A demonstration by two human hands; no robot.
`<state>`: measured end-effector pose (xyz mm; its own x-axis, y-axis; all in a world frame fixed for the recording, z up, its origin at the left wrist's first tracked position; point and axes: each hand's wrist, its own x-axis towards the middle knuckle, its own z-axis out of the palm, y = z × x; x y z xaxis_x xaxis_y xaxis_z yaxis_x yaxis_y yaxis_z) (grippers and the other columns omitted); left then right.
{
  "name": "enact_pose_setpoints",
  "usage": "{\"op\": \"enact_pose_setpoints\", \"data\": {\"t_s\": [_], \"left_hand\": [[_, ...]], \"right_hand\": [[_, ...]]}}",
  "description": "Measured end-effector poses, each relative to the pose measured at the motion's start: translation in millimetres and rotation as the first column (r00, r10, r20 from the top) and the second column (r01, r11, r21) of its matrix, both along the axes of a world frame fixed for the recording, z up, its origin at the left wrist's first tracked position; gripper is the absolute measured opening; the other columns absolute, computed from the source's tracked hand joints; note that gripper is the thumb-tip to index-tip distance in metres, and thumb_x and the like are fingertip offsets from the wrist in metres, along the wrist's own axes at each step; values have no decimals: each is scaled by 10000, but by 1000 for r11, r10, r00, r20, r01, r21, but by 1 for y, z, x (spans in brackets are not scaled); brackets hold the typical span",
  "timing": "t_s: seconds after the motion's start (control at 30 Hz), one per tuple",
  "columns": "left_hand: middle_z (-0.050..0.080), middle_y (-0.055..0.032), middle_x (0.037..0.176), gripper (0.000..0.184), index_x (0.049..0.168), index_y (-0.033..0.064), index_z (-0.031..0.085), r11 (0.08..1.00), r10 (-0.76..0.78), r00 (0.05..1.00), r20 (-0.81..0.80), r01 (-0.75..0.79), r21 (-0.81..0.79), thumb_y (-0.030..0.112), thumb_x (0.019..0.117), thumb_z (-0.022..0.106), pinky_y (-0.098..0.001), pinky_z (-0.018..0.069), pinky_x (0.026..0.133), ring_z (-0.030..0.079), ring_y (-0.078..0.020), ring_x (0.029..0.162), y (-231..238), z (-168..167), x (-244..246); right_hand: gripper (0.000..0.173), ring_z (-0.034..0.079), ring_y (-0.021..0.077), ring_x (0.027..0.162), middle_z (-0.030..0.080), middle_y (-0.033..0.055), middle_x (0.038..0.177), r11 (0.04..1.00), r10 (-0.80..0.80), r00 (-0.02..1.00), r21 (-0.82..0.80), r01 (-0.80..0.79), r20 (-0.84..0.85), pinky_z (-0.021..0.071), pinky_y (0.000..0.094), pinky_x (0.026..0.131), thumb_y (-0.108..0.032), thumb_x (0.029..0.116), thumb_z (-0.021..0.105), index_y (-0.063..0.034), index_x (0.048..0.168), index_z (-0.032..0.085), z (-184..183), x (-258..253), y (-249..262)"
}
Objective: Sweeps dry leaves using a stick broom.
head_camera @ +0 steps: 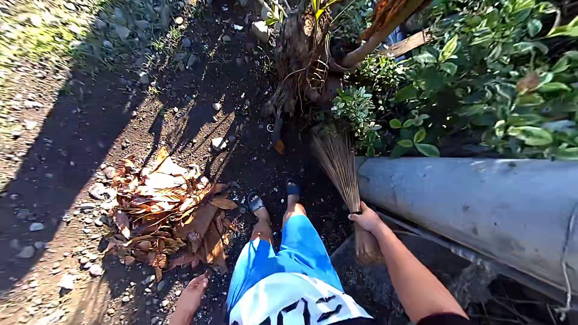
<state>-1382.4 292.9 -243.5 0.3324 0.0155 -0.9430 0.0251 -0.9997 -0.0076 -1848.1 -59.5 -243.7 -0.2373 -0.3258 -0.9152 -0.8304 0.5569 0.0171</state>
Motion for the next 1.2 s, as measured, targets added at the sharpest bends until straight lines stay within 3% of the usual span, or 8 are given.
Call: {"op": "enact_pose_setpoints", "data": {"t_s": [0.13, 0.27, 0.47, 0.6, 0.73, 0.87, 1.0, 1.2], "left_hand": [[587, -258, 1394, 447, 1472, 28, 509, 996, -63, 998, -30, 61, -72, 262, 1092, 502, -567, 459, 1059, 593, -388, 1263, -37, 4, -34], [594, -202, 1390, 422, 1478, 51, 496, 991, 21, 997, -78, -32, -131, 211, 1088, 507, -461, 492, 991, 613, -284, 1199, -88, 14, -69], [591, -216, 1405, 431, 1495, 46, 479, 997, 46, 998, -50, -49, -67, 222, 1102, 485, -533, 474, 1027, 583, -347, 1278, -102, 11, -88], [601, -207, 1397, 422, 1475, 60, 508, 994, 81, 996, -38, -84, -69, 239, 1093, 513, -521, 479, 1022, 600, -330, 1256, -102, 18, -105], [636, -224, 1347, 412, 1463, 27, 521, 992, -68, 995, -71, 59, -114, 219, 1099, 501, -511, 479, 1042, 632, -338, 1220, -100, 31, -121], [627, -229, 1354, 427, 1480, 39, 505, 995, -71, 991, -117, 63, -72, 238, 1102, 491, -528, 483, 1040, 626, -352, 1230, -84, 29, -123], [620, -215, 1366, 423, 1463, 58, 531, 999, 0, 997, -81, -3, -39, 253, 1088, 522, -522, 468, 1026, 608, -341, 1226, -85, 6, -110], [612, -181, 1392, 411, 1467, 80, 522, 978, 110, 990, -92, -125, -169, 236, 1086, 521, -502, 483, 1037, 604, -306, 1262, -114, 14, -111]], "right_hand": [[884, 484, 378, 1390, 479, 266, 1493, 946, 278, 960, 187, -265, -43, 399, 547, 1134, -307, 918, 730, -14, 1595, 241, -67, 34, -55], [972, 490, 424, 1375, 491, 282, 1482, 856, 443, 892, 252, -451, 89, 396, 598, 1119, -289, 914, 747, -115, 1650, 136, -48, 9, -47], [956, 499, 437, 1363, 483, 286, 1492, 937, 303, 951, 163, -309, 59, 385, 603, 1128, -235, 922, 760, -136, 1652, 151, 31, -70, -62], [950, 503, 425, 1357, 489, 287, 1478, 959, 260, 965, 126, -254, -35, 408, 594, 1106, -227, 902, 747, -86, 1639, 165, -27, -33, -94], [963, 405, 408, 1444, 400, 262, 1562, 841, 458, 884, 277, -465, 95, 361, 580, 1156, -271, 896, 765, -100, 1641, 178, -69, 3, -94], [992, 533, 448, 1320, 522, 297, 1441, 780, 543, 825, 270, -565, 156, 423, 616, 1080, -246, 897, 773, -178, 1658, 140, -12, -22, -75], [985, 537, 461, 1314, 521, 306, 1439, 875, 429, 902, 223, -429, 52, 416, 615, 1093, -196, 913, 772, -177, 1656, 126, 40, -60, -75], [1024, 501, 401, 1365, 473, 287, 1485, 933, 308, 949, 217, -287, -70, 416, 566, 1113, -222, 892, 745, -77, 1639, 61, -43, -5, -89]]}}
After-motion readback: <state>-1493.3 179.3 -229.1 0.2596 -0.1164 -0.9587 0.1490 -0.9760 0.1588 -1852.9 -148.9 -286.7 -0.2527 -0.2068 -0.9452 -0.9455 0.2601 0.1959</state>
